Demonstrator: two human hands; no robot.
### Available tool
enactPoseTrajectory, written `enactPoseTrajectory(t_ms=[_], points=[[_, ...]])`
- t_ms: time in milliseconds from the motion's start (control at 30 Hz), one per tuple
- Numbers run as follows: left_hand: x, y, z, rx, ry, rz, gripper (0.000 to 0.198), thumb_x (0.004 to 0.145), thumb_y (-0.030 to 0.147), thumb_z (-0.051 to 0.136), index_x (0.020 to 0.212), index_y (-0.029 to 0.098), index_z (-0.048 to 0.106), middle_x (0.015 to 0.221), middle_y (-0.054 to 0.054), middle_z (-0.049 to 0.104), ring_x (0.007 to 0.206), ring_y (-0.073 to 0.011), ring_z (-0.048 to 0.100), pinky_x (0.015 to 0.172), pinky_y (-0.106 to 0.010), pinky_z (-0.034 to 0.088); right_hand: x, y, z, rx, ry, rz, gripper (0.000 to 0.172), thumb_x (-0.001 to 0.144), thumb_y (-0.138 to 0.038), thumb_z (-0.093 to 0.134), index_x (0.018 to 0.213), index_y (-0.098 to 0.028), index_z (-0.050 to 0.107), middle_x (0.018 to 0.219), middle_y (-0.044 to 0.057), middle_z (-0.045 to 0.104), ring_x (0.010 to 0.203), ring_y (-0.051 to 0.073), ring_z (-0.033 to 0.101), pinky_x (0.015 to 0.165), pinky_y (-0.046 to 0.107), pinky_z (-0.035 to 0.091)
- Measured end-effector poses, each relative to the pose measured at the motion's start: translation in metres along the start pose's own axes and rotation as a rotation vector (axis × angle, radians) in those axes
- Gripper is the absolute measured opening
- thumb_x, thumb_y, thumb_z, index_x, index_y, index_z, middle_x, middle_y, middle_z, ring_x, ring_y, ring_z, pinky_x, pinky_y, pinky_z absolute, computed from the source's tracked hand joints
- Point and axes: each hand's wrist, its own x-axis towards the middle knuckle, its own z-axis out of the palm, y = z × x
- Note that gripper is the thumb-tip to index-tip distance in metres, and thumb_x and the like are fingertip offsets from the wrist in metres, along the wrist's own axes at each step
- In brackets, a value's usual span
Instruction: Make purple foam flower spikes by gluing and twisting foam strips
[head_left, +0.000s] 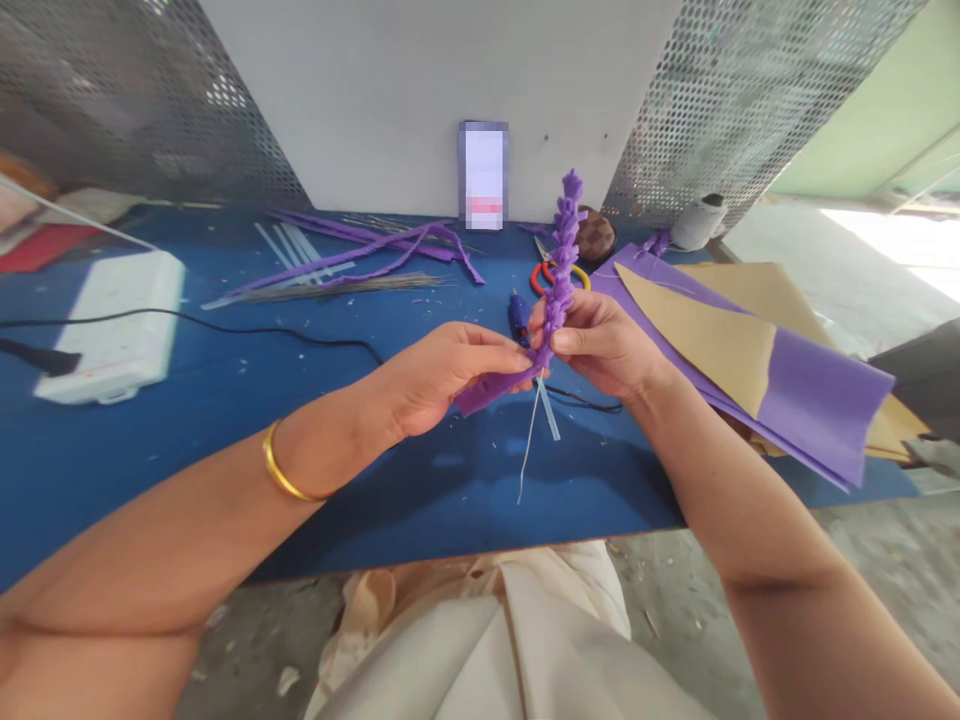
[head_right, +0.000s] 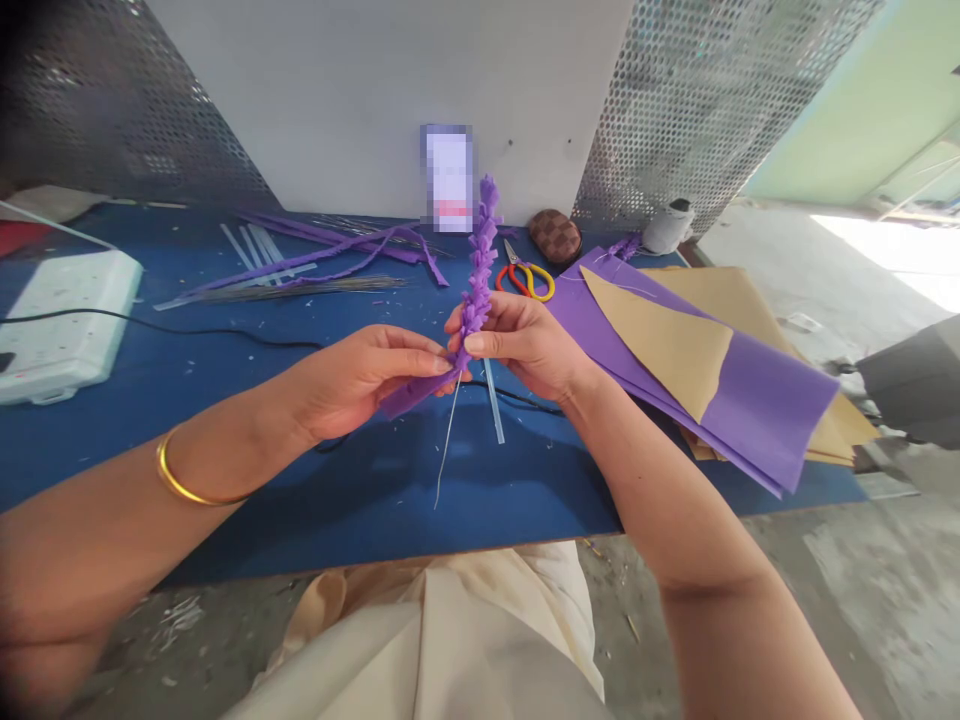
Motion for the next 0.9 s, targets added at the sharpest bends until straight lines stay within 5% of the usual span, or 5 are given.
enactPoseTrajectory(t_ms=[267,900], points=[[-0.001,-0.003,0.004,0.061,0.075,0.003,0.011,0.065,0.031,0.077,0.066,0.02,0.078,0.069,-0.004,0.073,0.065,-0.0169,0.063,0.063,-0.027,0.047,-0.001,-0.005,0.001,-0.099,-0.073,0.044,0.017,0.071,-0.024,0.082,0.08,-0.015,0.07,0.071,-0.001,0.067,0.063,0.011,0.062,0.064,0.025,0.052],[0.0,-0.008,0.006,0.107,0.135,0.036,0.011,0.067,0.031,0.073,0.068,0.021,0.078,0.072,-0.005,0.073,0.074,-0.0213,0.066,0.069,-0.03,0.049,-0.002,-0.003,0.018,-0.299,0.103,0.028,0.027,0.067,-0.03,0.083,0.071,-0.016,0.061,0.066,-0.003,0.06,0.059,0.01,0.055,0.059,0.026,0.047]])
